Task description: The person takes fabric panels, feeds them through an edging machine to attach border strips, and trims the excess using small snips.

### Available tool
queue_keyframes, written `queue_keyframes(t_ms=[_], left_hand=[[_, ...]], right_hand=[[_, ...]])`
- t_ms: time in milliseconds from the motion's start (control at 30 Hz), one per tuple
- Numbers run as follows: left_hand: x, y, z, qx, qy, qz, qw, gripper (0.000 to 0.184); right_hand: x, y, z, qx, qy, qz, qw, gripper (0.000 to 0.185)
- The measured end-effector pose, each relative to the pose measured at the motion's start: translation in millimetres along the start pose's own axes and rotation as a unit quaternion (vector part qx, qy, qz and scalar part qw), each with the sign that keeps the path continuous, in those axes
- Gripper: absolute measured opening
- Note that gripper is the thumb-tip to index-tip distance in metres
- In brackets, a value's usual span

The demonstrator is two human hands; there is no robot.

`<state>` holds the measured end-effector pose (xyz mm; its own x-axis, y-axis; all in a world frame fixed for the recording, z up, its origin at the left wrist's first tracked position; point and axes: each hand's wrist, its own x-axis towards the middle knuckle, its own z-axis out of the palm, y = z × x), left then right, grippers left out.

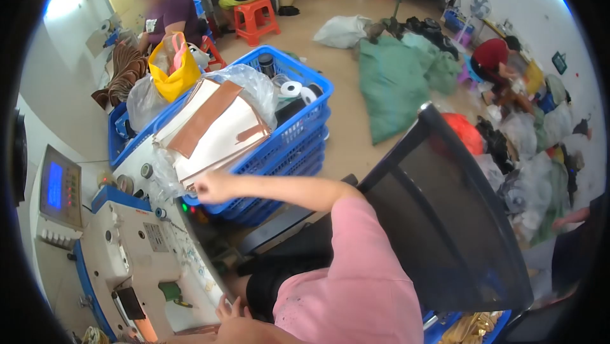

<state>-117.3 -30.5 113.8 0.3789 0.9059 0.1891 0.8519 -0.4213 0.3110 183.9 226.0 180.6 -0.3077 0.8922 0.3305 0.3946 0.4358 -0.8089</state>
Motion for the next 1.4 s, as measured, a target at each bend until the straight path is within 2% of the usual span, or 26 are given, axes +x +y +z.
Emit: queue_keyframes(t_ms=[100,233,400,500,700,1000,1400], left_hand=[[-2.8,9.2,-6.8,0.005,-0.007,-0.002,1.000,0.038],[0.8,26.3,-13.6,0.009,0.011,-0.007,1.000,0.034],[-0.7,25.9,-6.5,0.027,0.021,-0.035,0.999,0.031],[0.8,28.2,-7.7,0.029,0.024,-0.046,0.998,0.029],[2.1,28.1,-5.2,0.021,0.040,-0.049,0.998,0.026],[4.5,30.3,-7.8,0.021,0.041,-0.056,0.997,0.026],[4.3,31.4,-9.8,0.039,0.038,-0.058,0.997,0.026]], right_hand=[[-28.8,-23.2,32.0,-0.052,-0.088,-0.043,0.994,0.015],[-53.2,-27.2,58.5,-0.068,-0.131,-0.036,0.988,0.019],[-72.7,-4.8,86.6,-0.075,-0.061,-0.055,0.994,0.017],[-72.0,-0.5,89.1,-0.110,-0.089,-0.062,0.988,0.018],[-68.5,7.3,92.6,-0.089,-0.090,-0.050,0.991,0.017],[-68.0,19.0,99.4,-0.068,-0.046,-0.097,0.992,0.014],[-68.1,18.5,99.1,-0.076,-0.053,-0.065,0.994,0.014]])
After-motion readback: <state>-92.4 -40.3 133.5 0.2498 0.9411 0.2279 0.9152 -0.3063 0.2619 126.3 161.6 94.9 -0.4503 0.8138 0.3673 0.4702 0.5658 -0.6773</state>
